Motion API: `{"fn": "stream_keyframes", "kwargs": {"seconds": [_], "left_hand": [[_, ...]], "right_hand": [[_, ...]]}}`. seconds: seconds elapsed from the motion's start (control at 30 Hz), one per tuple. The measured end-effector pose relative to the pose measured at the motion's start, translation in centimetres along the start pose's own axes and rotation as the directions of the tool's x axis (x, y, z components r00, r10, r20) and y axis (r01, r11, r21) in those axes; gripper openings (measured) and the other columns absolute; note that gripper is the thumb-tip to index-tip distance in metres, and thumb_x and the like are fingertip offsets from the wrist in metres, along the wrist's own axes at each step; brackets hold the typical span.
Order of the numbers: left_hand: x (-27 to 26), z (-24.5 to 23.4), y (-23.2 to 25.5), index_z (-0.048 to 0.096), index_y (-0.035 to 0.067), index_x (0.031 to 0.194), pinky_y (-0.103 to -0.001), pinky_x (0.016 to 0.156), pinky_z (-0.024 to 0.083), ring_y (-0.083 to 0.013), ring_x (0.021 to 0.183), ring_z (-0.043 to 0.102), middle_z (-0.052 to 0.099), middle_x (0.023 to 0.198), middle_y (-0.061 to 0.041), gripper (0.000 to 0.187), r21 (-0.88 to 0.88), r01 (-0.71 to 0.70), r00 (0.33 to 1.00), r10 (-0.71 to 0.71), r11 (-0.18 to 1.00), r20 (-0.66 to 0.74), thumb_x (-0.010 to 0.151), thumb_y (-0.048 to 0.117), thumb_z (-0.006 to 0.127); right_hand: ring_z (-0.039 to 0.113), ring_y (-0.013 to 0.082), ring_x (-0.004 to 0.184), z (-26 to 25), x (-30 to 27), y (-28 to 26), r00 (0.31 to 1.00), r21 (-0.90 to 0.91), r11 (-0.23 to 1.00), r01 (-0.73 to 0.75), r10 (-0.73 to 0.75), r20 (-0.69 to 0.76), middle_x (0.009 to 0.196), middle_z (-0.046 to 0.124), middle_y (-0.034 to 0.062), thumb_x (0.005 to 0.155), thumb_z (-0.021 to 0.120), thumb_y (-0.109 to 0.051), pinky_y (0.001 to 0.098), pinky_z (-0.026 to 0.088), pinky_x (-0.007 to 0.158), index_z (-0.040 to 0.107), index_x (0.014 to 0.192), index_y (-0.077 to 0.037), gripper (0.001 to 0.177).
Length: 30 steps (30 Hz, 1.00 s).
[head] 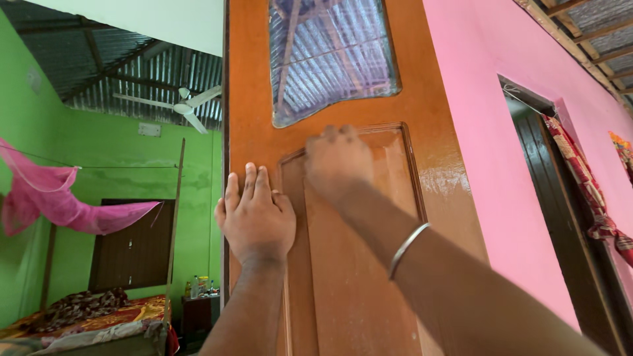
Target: The person sands the wooden frame of a door using a small piece of sandpaper, moving it along the edges and recessed panels.
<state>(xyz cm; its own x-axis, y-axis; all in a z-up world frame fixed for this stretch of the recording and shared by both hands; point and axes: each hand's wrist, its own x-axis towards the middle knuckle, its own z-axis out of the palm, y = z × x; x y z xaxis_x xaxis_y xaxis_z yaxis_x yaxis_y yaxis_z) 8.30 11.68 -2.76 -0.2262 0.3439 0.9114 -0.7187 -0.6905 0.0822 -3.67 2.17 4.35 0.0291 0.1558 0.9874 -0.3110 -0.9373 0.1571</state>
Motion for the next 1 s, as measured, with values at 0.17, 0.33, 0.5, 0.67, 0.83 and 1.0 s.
{"fn": "stream_keyframes", "kwargs": {"seconds": [0.17,0.33,0.5,0.67,0.83,1.0], "left_hand": [[0.0,0.1,0.0,0.068,0.011,0.133,-0.054,0.112,0.033,-0.0302,0.143,0.047,0.06,0.149,-0.006,0.047,-0.007,-0.005,1.0,0.005,1.0,0.001,0.09,0.024,0.055],[0.0,0.2,-0.1,0.069,0.011,0.133,-0.053,0.112,0.035,-0.031,0.143,0.048,0.061,0.149,-0.006,0.046,-0.004,-0.015,1.0,0.015,1.0,-0.002,0.091,0.022,0.055],[-0.1,0.2,-0.1,0.069,0.011,0.133,-0.052,0.112,0.035,-0.0305,0.143,0.048,0.061,0.149,-0.006,0.047,-0.01,-0.019,1.0,0.019,1.0,-0.021,0.089,0.022,0.056],[-0.1,0.3,-0.1,0.069,0.01,0.132,-0.053,0.111,0.035,-0.0307,0.142,0.047,0.061,0.148,-0.006,0.047,-0.024,-0.016,1.0,0.016,1.0,-0.017,0.088,0.022,0.057],[-0.1,0.3,-0.1,0.069,0.011,0.133,-0.052,0.112,0.035,-0.0304,0.143,0.047,0.061,0.149,-0.005,0.047,-0.036,-0.013,1.0,0.012,0.999,-0.016,0.089,0.022,0.056],[-0.1,0.1,0.1,0.069,0.012,0.133,-0.053,0.111,0.035,-0.0308,0.143,0.047,0.061,0.148,-0.006,0.042,-0.054,0.003,1.0,-0.004,0.999,-0.011,0.095,0.026,0.056]], "right_hand": [[0.061,0.0356,0.116,1.4,-0.6,-1.8,0.99,0.026,0.994,0.106,-0.103,-0.1,0.111,0.07,0.0121,0.088,0.061,-0.022,0.0467,0.056,0.089,0.078,0.093,-0.014,0.02],[0.063,0.031,0.11,0.2,-1.0,-1.0,0.978,0.246,0.948,0.204,-0.206,-0.017,0.106,0.072,0.0056,0.083,0.061,-0.022,0.0493,0.053,0.089,0.079,0.092,-0.017,0.021],[0.062,0.0331,0.108,-0.6,0.0,1.5,0.994,0.159,0.987,-0.02,0.036,-0.101,0.107,0.07,0.0084,0.085,0.063,-0.021,0.0496,0.054,0.086,0.077,0.097,-0.016,0.02],[0.062,0.033,0.107,1.3,-0.8,-0.2,0.975,0.047,0.999,0.027,-0.016,-0.222,0.104,0.07,0.0099,0.082,0.065,-0.019,0.0485,0.055,0.083,0.075,0.089,-0.011,0.014],[0.062,0.0311,0.107,1.8,-1.3,-0.9,0.961,-0.006,0.992,0.128,-0.126,-0.247,0.104,0.07,0.0074,0.083,0.064,-0.017,0.0471,0.055,0.081,0.075,0.087,-0.012,0.013],[0.063,0.0285,0.105,1.7,-1.7,-2.5,0.928,0.117,0.932,0.344,-0.32,-0.189,0.101,0.071,0.0038,0.087,0.062,-0.02,0.0474,0.055,0.084,0.078,0.092,-0.017,0.017]]}}
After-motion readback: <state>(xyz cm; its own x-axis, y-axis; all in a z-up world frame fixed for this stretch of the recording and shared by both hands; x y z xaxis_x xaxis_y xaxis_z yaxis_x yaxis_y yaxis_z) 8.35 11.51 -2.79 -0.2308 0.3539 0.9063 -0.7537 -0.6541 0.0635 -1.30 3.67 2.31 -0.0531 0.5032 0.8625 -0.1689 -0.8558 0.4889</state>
